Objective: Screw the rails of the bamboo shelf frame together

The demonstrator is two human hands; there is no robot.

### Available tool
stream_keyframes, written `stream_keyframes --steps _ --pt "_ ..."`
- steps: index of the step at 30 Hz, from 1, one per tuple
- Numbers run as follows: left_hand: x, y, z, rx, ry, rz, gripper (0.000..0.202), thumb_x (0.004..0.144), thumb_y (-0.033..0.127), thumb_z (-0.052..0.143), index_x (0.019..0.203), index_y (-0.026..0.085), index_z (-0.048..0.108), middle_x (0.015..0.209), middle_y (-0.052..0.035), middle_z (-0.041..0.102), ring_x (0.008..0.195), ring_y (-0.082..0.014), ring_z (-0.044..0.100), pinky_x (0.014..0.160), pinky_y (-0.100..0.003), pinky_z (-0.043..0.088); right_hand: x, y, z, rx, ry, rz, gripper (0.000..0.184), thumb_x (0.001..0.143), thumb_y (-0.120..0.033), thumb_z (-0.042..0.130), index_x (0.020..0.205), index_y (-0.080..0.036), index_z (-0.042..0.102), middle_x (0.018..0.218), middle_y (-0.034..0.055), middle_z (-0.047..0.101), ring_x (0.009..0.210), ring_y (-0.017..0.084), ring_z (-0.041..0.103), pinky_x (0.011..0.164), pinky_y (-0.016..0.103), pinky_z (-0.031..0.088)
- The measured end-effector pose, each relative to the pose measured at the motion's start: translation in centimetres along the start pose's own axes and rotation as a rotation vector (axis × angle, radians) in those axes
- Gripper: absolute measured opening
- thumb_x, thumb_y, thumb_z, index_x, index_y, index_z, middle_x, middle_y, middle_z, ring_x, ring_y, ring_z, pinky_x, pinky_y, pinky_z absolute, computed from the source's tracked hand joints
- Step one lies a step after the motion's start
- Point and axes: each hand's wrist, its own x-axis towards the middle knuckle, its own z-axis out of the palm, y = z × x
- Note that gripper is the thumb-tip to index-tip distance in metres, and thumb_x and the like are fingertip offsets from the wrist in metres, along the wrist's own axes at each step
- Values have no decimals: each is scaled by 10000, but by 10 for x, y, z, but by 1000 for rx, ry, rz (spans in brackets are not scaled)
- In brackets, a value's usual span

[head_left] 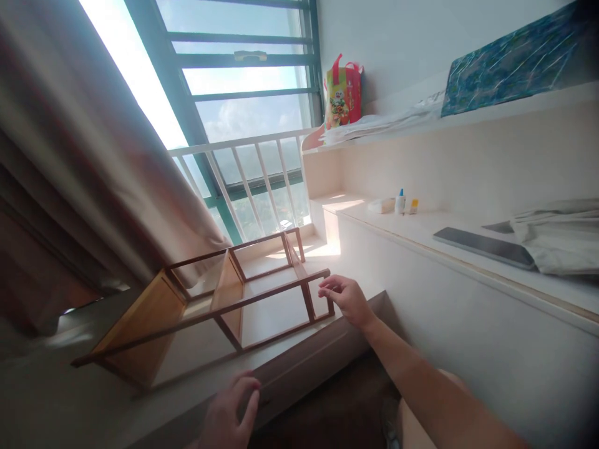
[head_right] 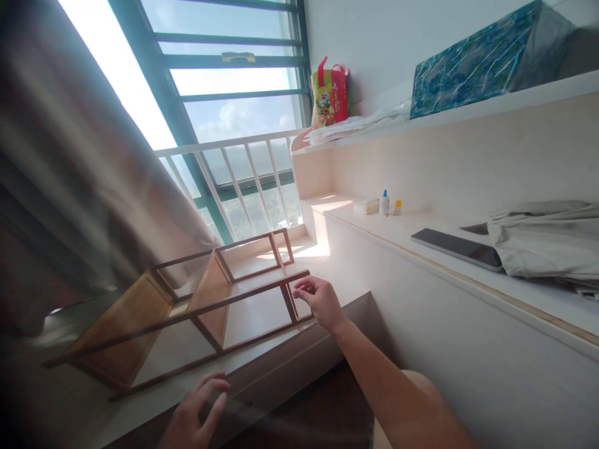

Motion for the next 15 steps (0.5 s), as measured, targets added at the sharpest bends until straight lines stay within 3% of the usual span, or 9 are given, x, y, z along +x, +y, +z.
stream_keyframes --steps 2,7,10,15 --pt "43 19 -3 -55 -25 70 214 876 354 445 908 280 643 1127 -17 642 1087 -197 583 944 -380 487 6 13 10 59 34 3 273 703 -398 717 836 -162 690 741 43 699 694 173 634 689 310 489" --pt "134 58 -2 -129 87 259 198 886 290 457 976 241 627 1178 -55 606 1132 -201 536 978 -409 442 14 39 15 71 77 49 262 662 -407 768 784 -180 722 734 28 692 686 164 608 676 304 481" --pt "170 67 3 -48 96 378 194 876 274 493 1015 259 627 1271 -42 565 1198 -211 484 1010 -432 407 12 43 8 84 89 111 254 650 -390 784 794 -187 735 705 20 690 642 154 592 626 290 474" --pt "215 73 5 53 -36 560 338 865 318 530 1201 321 563 1396 -14 485 1291 -226 404 1061 -459 360 14 35 7 160 76 167 243 669 -339 782 866 -199 753 777 44 724 714 182 642 669 303 501"
